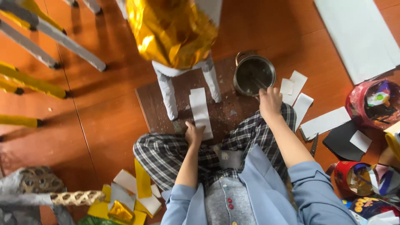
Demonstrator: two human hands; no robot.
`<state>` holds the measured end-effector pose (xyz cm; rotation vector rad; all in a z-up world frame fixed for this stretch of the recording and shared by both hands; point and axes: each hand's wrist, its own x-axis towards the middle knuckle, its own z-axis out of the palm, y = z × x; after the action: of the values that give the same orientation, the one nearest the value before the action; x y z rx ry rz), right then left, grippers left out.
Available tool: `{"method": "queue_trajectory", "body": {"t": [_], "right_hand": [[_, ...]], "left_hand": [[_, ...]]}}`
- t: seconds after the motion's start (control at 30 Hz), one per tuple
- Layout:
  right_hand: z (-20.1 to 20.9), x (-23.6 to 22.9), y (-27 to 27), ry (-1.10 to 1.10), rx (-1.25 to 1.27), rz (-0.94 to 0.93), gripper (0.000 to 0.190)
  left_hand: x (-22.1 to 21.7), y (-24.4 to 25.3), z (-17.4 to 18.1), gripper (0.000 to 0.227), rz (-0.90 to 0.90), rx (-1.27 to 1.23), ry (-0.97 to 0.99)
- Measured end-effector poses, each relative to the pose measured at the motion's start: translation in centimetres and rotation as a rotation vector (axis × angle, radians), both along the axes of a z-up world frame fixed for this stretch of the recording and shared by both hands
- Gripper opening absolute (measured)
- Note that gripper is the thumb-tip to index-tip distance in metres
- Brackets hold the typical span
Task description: Applying glue-soaked paper strips to a horse-shaped figure to create paper mache.
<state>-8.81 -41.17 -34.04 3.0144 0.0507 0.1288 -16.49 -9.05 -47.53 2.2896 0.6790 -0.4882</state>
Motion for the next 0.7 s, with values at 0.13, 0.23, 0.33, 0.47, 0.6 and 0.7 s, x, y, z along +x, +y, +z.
{"method": "queue_trajectory", "body": {"t": [0.13,0.23,0.33,0.47,0.6,0.7], "right_hand": [[-1.2,0.6,-1.2,-0.024,0.004,-0.013,0.025],[0.3,0.2,-1.3,0.061,0.0,-0.041,0.025],[3.4,-0.8,-0.1,0.095,0.108,-0.058,0.038],[5.5,-3.6,3.0,0.455,0.296,-0.302,0.033],[-2.7,-5.6,4.8,0.298,0.441,-0.237,0.038],[-12.5,-6.0,3.9,-0.08,0.709,-0.085,0.016]], "left_hand": [[-0.1,0.9,-4.5,0.066,-0.017,-0.052,-0.185],[0.1,1.7,-5.2,0.047,0.032,-0.116,-0.272],[0.5,2.2,-5.2,0.023,0.038,-0.166,-0.307],[0.3,2.2,-4.2,0.022,0.119,-0.256,-0.344],[0.4,2.3,-4.0,0.029,0.293,-0.504,-0.202],[-0.1,2.6,-5.5,0.027,0.435,-0.774,-0.189]]}}
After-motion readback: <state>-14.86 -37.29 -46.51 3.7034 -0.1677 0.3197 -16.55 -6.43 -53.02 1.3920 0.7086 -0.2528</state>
